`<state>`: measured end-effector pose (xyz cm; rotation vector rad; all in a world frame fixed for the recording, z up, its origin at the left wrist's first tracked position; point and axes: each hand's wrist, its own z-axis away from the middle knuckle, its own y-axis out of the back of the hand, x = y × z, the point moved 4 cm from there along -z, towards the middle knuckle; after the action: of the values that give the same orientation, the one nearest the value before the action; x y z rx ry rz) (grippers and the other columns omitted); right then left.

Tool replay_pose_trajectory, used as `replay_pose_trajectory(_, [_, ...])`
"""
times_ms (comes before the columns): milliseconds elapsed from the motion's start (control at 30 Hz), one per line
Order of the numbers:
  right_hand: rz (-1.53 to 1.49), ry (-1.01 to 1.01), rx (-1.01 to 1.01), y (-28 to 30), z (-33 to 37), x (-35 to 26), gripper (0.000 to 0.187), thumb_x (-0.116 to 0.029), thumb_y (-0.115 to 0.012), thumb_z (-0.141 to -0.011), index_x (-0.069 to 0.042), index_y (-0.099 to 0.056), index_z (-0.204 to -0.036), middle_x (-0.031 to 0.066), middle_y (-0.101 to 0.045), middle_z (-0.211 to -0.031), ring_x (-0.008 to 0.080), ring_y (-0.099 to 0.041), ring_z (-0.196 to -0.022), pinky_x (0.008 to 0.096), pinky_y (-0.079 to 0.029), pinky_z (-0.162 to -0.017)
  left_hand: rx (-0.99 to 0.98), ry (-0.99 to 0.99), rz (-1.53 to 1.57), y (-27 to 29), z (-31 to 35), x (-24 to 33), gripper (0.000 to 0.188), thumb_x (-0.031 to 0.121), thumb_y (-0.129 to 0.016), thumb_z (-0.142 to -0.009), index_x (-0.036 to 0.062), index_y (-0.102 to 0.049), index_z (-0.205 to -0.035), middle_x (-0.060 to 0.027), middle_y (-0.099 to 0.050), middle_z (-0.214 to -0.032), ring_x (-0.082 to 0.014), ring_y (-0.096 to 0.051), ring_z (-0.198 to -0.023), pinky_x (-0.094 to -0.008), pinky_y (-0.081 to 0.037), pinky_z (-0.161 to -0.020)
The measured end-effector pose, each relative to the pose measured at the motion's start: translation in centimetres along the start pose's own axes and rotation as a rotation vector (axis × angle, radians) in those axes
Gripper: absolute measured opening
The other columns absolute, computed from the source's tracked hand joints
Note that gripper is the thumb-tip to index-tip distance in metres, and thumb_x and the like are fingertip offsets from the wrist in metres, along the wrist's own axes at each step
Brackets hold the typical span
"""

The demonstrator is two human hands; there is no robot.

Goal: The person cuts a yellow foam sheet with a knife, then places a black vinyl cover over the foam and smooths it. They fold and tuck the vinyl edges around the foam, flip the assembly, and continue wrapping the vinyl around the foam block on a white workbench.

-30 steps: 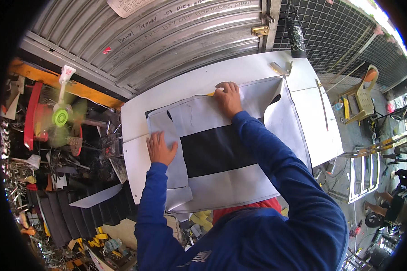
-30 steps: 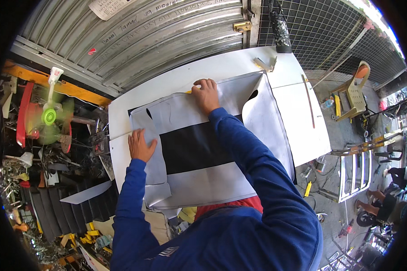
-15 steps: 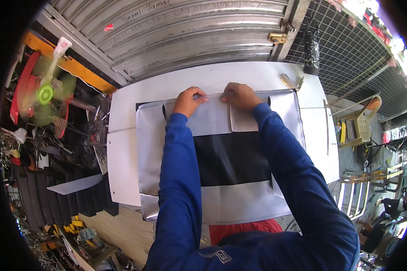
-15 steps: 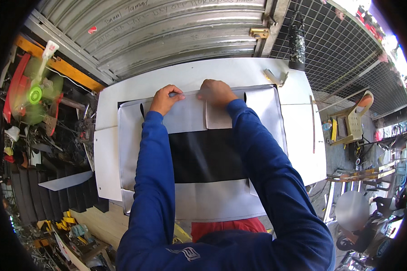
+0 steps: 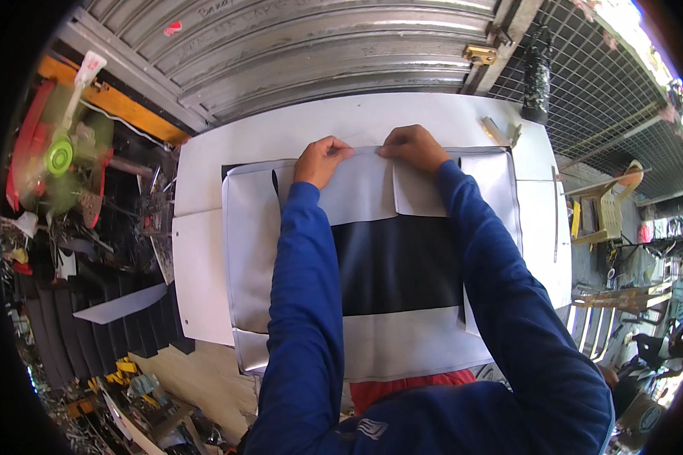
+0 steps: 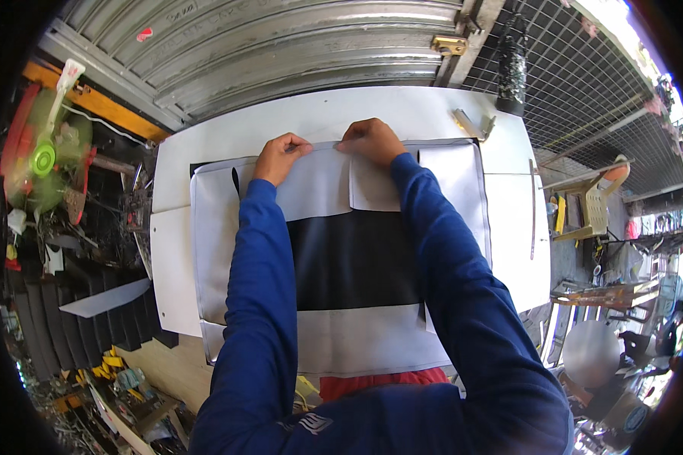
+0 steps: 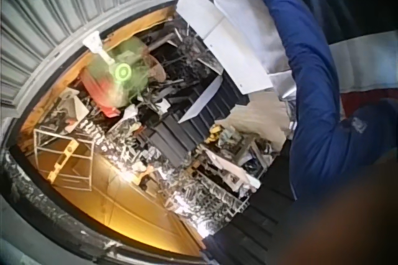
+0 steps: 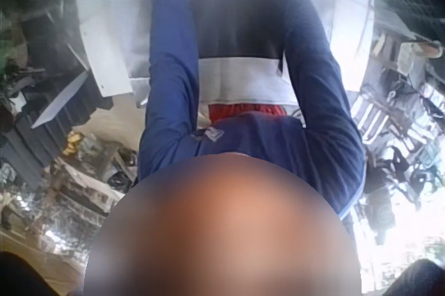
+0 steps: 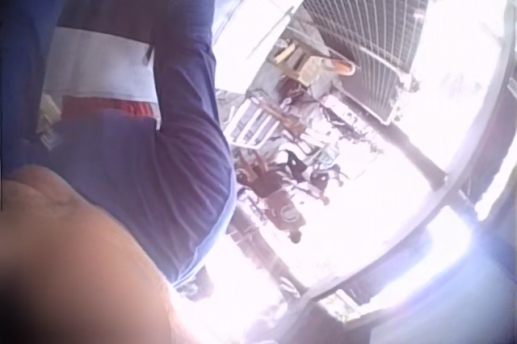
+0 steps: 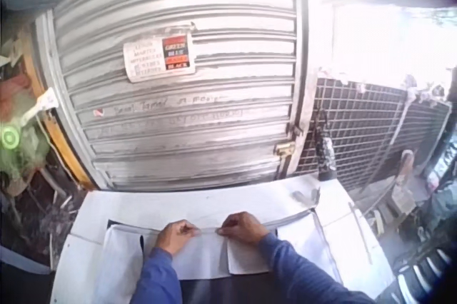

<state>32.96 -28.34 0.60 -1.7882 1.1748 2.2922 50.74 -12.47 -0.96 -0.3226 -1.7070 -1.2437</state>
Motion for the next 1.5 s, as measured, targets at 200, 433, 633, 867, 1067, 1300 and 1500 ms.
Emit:
replay_pose_trajectory(200, [0.03, 0.004, 0.104, -0.9, 0.5, 1.4, 0.023, -0.03, -0.082, -0.079, -0.011, -0.079, -0.092, 0.0111, -0.077, -0.09, 0.0255, -0.074, -0.087, 0.0385, -0.056, -0.082, 0.43, -0.342, -0.689, -1.3, 3.3, 5.7, 0.034, 0.028, -0.068, -0.093, 0.0244, -0.066, -0.127, -0.0057, -0.063, -0.127, -0.031, -0.055, -0.128, -0.0516, -0.037, -0.114])
replay_pose_trajectory(433, [0.029, 0.016, 0.051, 0.4, 0.8, 0.7, 0.031, -0.033, -0.078, -0.076, -0.014, -0.077, -0.101, 0.0088, -0.075, -0.103, 0.0303, -0.07, -0.102, 0.043, -0.054, -0.091, 0.118, -0.121, -0.893, -9.4, 6.8, 7.4, 0.061, 0.046, -0.033, -0.108, 0.0153, -0.03, -0.16, -0.0048, -0.027, -0.167, -0.0284, -0.023, -0.154, -0.0521, -0.014, -0.125])
replay_pose_trajectory(633, [0.296, -0.076, 0.979, 10.3, 12.2, 3.4, 0.062, -0.034, -0.081, -0.081, -0.006, -0.061, -0.132, 0.0147, -0.061, -0.125, 0.0352, -0.054, -0.12, 0.049, -0.039, -0.107, 0.071, -0.119, -0.879, -9.2, 6.7, 6.3, 0.064, 0.051, -0.018, -0.109, 0.0185, -0.021, -0.163, -0.0018, -0.02, -0.17, -0.0251, -0.017, -0.156, -0.0485, -0.01, -0.126])
replay_pose_trajectory(867, [-0.853, -0.493, 0.751, 15.5, 17.2, 13.2, 0.05, -0.036, -0.076, -0.087, -0.001, -0.068, -0.122, 0.0191, -0.067, -0.11, 0.0353, -0.064, -0.103, 0.0423, -0.051, -0.089, 0.078, -0.154, -0.871, -9.4, 7.1, 7.3, 0.066, 0.055, -0.018, -0.108, 0.0177, -0.023, -0.163, -0.0033, -0.022, -0.169, -0.0266, -0.02, -0.156, -0.049, -0.011, -0.126])
replay_pose_trajectory(1067, [0.251, -0.114, 1.107, 11.1, 16.0, 6.9, 0.01, -0.012, -0.068, -0.082, -0.01, -0.075, -0.089, 0.0105, -0.06, -0.089, 0.0309, -0.058, -0.09, 0.0431, -0.049, -0.077, 0.068, -0.155, -0.956, -9.4, 6.9, 7.3, 0.066, 0.054, -0.023, -0.108, 0.0167, -0.023, -0.163, -0.0042, -0.022, -0.169, -0.0274, -0.02, -0.156, -0.0493, -0.013, -0.126])
replay_pose_trajectory(1300, [0.024, -0.173, 1.133, 13.3, 15.7, 8.7, 0.012, -0.013, -0.076, -0.08, -0.008, -0.08, -0.091, 0.0107, -0.069, -0.084, 0.0306, -0.065, -0.077, 0.0411, -0.053, -0.073, 0.079, -0.136, -0.944, -9.4, 7.0, 7.5, 0.065, 0.052, -0.025, -0.109, 0.0175, -0.021, -0.163, -0.0036, -0.022, -0.169, -0.0262, -0.019, -0.156, -0.0494, -0.012, -0.126])
replay_pose_trajectory(1500, [-0.657, -0.504, 0.935, 12.8, 13.8, 15.6, 0.028, -0.022, -0.083, -0.081, -0.001, -0.08, -0.099, 0.01, -0.077, -0.085, 0.0164, -0.069, -0.076, 0.031, -0.055, -0.076, 0.074, -0.129, -0.835, -9.2, 7.0, 6.4, 0.066, 0.054, -0.024, -0.108, 0.0185, -0.02, -0.164, -0.0012, -0.02, -0.17, -0.0243, -0.016, -0.157, -0.0492, -0.011, -0.126])
